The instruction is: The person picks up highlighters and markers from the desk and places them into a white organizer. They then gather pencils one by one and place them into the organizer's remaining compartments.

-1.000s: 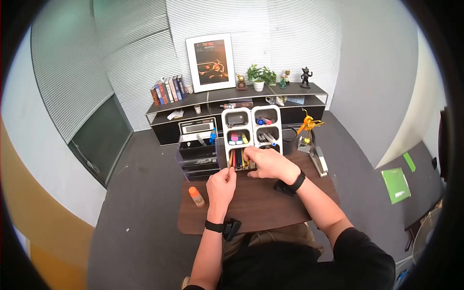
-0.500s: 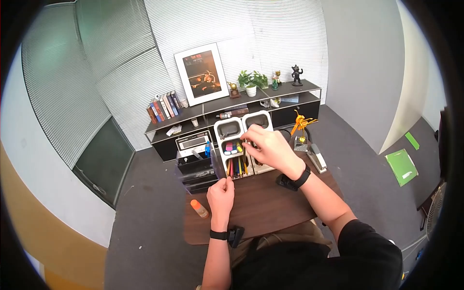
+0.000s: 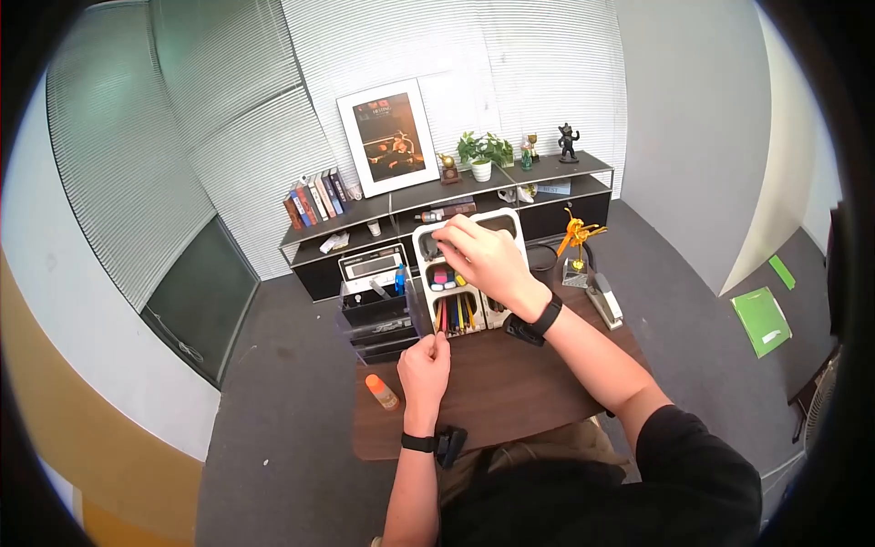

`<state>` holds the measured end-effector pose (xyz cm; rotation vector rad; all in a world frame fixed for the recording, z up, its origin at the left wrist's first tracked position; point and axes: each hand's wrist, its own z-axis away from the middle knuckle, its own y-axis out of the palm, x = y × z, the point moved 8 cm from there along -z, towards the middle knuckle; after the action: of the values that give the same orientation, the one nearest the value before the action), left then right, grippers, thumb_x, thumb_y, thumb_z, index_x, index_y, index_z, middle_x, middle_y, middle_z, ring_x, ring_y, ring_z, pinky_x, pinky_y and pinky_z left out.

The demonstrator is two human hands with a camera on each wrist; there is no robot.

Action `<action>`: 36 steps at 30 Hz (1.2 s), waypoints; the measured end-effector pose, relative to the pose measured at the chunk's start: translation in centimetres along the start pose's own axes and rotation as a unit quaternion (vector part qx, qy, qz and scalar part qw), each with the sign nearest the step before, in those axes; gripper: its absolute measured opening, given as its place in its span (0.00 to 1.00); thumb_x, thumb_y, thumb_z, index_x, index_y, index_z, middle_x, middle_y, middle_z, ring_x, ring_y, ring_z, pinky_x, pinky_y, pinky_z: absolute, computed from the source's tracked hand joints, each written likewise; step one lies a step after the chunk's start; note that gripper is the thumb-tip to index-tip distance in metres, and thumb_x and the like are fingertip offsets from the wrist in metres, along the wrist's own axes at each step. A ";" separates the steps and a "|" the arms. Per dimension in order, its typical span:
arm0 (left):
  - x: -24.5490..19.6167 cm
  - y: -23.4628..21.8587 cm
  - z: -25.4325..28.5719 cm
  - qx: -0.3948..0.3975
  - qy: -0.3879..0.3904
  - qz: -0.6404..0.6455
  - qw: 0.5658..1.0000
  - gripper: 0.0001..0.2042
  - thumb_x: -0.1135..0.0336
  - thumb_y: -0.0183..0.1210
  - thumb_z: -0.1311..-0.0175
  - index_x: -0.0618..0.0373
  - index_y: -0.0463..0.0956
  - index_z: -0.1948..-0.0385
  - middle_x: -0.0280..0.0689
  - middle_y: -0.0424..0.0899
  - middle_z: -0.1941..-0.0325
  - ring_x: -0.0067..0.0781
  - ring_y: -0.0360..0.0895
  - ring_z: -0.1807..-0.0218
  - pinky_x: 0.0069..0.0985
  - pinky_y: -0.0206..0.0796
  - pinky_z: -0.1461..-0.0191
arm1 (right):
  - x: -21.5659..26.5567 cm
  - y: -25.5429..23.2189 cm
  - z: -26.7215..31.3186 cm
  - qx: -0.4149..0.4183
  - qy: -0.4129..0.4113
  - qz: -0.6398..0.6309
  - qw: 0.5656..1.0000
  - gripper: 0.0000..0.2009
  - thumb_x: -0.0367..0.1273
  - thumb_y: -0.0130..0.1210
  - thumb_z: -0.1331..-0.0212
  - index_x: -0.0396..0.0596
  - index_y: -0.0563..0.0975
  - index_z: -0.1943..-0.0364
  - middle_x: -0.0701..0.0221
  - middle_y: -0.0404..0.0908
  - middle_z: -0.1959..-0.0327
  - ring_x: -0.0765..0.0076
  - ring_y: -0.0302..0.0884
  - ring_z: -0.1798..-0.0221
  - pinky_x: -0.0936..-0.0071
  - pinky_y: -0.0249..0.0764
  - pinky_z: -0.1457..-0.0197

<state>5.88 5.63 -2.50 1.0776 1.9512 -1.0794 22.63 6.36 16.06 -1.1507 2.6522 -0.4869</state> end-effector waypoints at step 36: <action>0.7 0.3 -0.2 0.001 0.000 0.000 1.000 0.22 0.61 0.63 0.23 0.65 0.72 0.78 0.48 0.70 0.84 0.51 0.65 0.81 0.42 0.61 0.72 | -3.1 8.0 9.6 0.546 0.178 -0.030 0.818 0.17 0.36 0.78 0.49 0.45 0.85 0.58 0.59 0.91 0.60 0.47 0.91 0.52 0.53 0.83 0.51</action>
<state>5.83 6.14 -3.14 1.0790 1.9516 -1.0827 22.40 11.70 4.35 -0.7530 1.8912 -2.0274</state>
